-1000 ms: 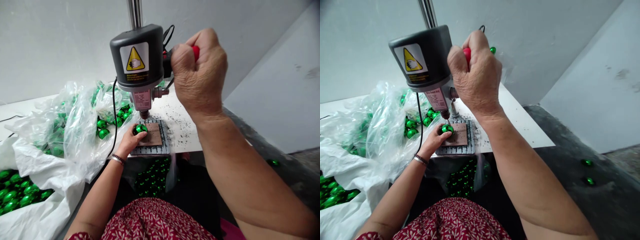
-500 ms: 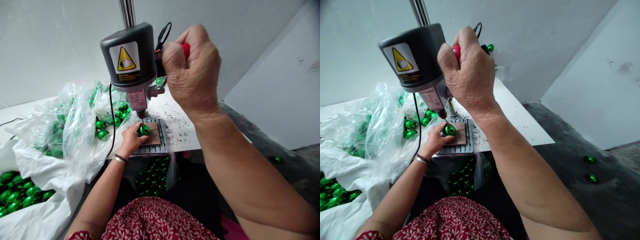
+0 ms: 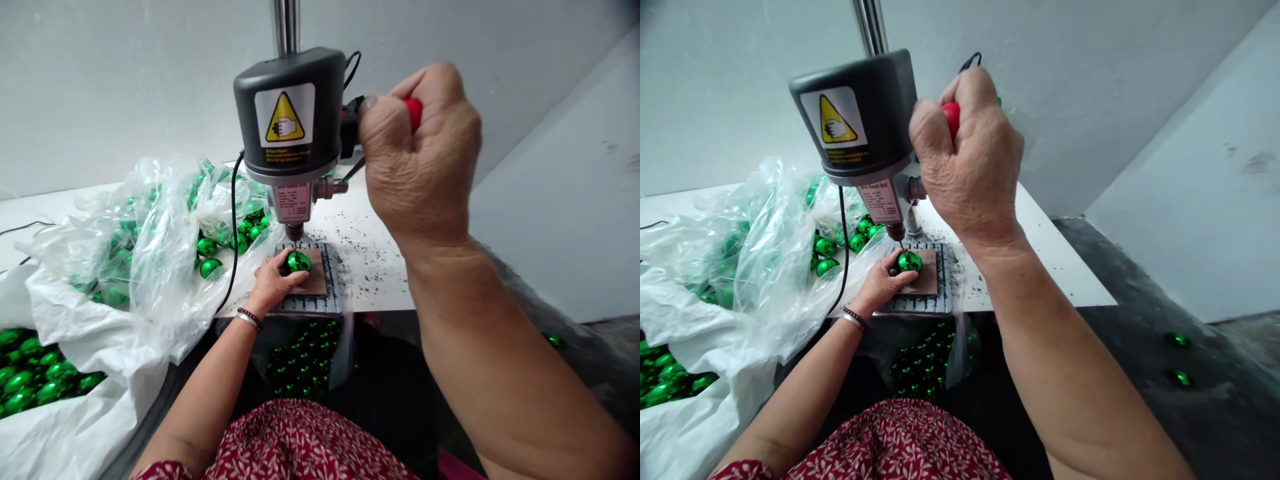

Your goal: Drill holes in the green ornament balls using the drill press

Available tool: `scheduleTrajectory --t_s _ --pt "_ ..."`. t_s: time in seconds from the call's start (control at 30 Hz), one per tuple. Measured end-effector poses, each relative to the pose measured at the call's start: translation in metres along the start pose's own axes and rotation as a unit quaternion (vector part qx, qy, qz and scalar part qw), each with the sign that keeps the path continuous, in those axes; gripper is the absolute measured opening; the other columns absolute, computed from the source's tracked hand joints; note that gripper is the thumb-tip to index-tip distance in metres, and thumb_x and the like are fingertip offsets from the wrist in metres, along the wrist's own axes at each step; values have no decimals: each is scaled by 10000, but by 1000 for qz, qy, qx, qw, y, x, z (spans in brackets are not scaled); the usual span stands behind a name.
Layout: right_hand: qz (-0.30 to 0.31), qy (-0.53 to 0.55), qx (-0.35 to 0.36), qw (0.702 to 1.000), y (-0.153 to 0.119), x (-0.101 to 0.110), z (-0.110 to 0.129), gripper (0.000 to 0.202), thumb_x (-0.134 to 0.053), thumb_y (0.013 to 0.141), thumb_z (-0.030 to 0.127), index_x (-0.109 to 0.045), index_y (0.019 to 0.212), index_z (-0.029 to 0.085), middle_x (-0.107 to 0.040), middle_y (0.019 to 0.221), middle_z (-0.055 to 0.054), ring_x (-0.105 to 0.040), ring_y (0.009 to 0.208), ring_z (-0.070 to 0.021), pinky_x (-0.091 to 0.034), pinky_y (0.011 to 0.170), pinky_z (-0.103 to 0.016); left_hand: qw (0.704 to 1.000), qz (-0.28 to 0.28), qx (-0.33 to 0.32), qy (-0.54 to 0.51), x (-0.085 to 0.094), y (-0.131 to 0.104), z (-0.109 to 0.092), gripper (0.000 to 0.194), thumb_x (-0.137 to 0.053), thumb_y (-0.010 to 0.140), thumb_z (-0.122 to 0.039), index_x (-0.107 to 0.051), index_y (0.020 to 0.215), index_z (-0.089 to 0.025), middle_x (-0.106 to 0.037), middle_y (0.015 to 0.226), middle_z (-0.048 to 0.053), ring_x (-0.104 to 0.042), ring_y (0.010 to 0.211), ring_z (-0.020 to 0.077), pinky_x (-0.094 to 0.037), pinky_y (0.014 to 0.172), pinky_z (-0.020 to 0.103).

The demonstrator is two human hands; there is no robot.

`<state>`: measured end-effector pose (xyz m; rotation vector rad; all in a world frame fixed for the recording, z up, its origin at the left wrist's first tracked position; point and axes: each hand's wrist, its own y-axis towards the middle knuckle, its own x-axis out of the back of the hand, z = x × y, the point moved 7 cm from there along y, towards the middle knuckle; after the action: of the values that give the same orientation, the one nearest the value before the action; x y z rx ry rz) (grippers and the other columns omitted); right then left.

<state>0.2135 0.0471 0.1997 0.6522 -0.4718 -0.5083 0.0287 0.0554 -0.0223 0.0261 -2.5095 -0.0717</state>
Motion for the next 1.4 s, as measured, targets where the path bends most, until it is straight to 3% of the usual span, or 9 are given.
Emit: scheduleTrajectory --t_s 0.37,0.57,0.9,1.13,1.27,1.4 --pt "-66 -12 158 985 -43 13 -9 213 -467 889 336 -493 799 145 -477 651 57 -399 558 3 -311 568 -161 996 13 21 82 -2 -1 2 538 -775 738 -371 -671 1260 -285 -713 1016 39 -597 1082 295 -432 984 410" --pt "-109 -17 158 981 -54 15 -12 183 -469 847 309 -518 773 149 -526 671 37 -439 566 -12 -350 553 -171 996 14 25 88 -2 -2 1 503 -769 742 -392 -683 1227 -287 -706 1006 43 -592 1076 304 -414 994 426" --pt "-126 -42 146 980 -73 12 -23 122 -476 882 312 -481 808 216 -531 706 24 -521 628 -65 -431 598 -214 998 -2 0 70 -4 -2 5 476 -770 746 -392 -694 1201 -274 -708 988 49 -595 1042 297 -433 968 414" --pt "-151 -30 173 973 -87 12 -27 85 -522 866 263 -504 802 209 -543 682 28 -468 547 -64 -397 534 -224 997 -2 2 78 -5 -3 5 538 -773 744 -396 -671 1256 -270 -716 1008 57 -599 1058 302 -431 977 424" --pt "-131 -27 176 975 -100 8 -36 77 -508 876 253 -499 810 214 -562 684 35 -513 563 -62 -405 533 -208 997 3 1 79 -4 -3 5 543 -765 753 -397 -663 1271 -266 -724 1029 62 -596 1079 309 -428 985 437" --pt "-146 -23 184 972 -83 11 -31 167 -486 894 327 -519 811 186 -562 684 23 -506 565 -56 -391 539 -204 998 -3 4 58 -3 -4 3 550 -789 728 -367 -679 1251 -238 -733 1017 76 -604 1061 320 -433 984 454"
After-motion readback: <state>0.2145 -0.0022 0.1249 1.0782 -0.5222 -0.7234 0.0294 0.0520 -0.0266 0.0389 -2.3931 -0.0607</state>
